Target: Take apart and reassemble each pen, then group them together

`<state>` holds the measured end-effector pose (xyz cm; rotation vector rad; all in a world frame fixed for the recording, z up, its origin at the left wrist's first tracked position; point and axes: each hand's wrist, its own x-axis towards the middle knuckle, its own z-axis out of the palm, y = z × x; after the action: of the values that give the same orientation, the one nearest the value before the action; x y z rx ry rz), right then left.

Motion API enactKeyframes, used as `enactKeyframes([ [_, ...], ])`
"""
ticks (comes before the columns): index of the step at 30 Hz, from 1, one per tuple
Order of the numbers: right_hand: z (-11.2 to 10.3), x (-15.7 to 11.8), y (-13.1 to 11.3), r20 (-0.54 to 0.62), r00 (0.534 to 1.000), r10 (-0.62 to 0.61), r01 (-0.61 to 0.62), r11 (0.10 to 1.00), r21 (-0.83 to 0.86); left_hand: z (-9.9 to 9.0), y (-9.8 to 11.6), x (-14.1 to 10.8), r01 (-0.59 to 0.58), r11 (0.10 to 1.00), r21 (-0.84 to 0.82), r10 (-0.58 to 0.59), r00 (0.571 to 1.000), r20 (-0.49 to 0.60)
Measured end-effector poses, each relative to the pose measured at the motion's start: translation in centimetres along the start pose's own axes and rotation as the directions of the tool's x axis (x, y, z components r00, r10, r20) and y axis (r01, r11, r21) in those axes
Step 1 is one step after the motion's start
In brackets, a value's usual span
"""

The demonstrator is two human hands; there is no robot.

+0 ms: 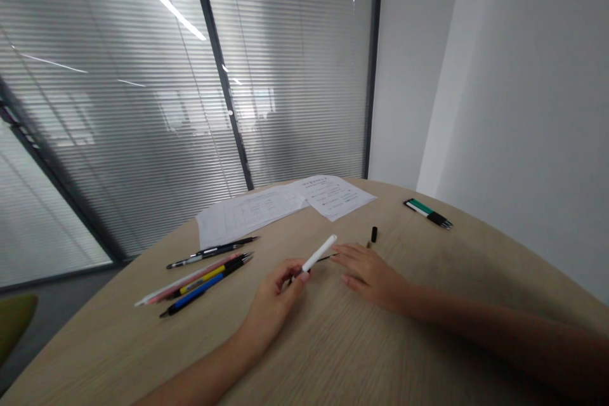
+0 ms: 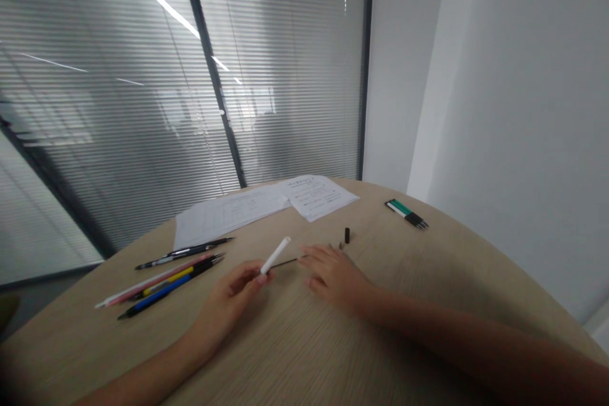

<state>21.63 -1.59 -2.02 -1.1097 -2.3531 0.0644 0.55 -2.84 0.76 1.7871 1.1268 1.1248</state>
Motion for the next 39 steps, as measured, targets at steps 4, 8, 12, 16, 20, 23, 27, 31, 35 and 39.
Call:
enactKeyframes([
  [4,0.0,0.2,-0.2,0.125,0.992,0.004,0.005,0.997,-0.073,0.1,0.1,-0.1,-0.003,0.998,-0.056,0.003,1.000,0.003],
  [8,0.3,0.2,0.2,0.064,0.998,-0.019,0.024,0.997,-0.075,-0.1,0.0,0.1,-0.019,1.000,-0.023,0.018,1.000,-0.015],
  [12,0.5,0.1,0.4,-0.031,0.998,-0.052,0.048,0.990,-0.132,-0.5,-0.6,0.8,-0.058,0.993,0.099,0.061,0.998,-0.025],
  [16,0.5,-0.2,0.4,-0.035,0.994,-0.105,0.093,0.964,-0.247,-0.8,-1.0,1.2,-0.084,0.979,0.185,0.092,0.995,-0.035],
  [20,0.3,-0.4,0.3,-0.028,0.991,-0.133,0.114,0.926,-0.360,-0.8,-1.3,1.0,-0.154,0.936,0.316,0.157,0.987,0.018],
  [23,0.1,-0.4,0.1,-0.034,0.988,-0.151,0.122,0.898,-0.423,-0.9,-1.6,0.9,-0.243,0.876,0.417,0.239,0.969,0.064],
  [27,-0.1,-0.2,-0.1,-0.018,0.982,-0.190,0.159,0.866,-0.474,-1.8,-2.4,1.6,-0.334,0.768,0.546,0.343,0.935,0.090],
  [31,-0.1,0.0,-0.4,0.020,0.969,-0.248,0.216,0.801,-0.558,-3.1,-3.1,2.7,-0.431,0.576,0.694,0.443,0.879,0.178],
  [35,0.0,-0.1,-0.5,-0.029,0.977,-0.212,0.156,0.797,-0.584,-3.6,-3.4,3.0,-0.435,0.487,0.757,0.441,0.871,0.216],
  [39,0.7,-0.5,0.1,-0.126,0.983,-0.136,0.045,0.834,-0.549,-3.7,-3.7,3.2,-0.336,0.548,0.766,0.390,0.913,0.121],
])
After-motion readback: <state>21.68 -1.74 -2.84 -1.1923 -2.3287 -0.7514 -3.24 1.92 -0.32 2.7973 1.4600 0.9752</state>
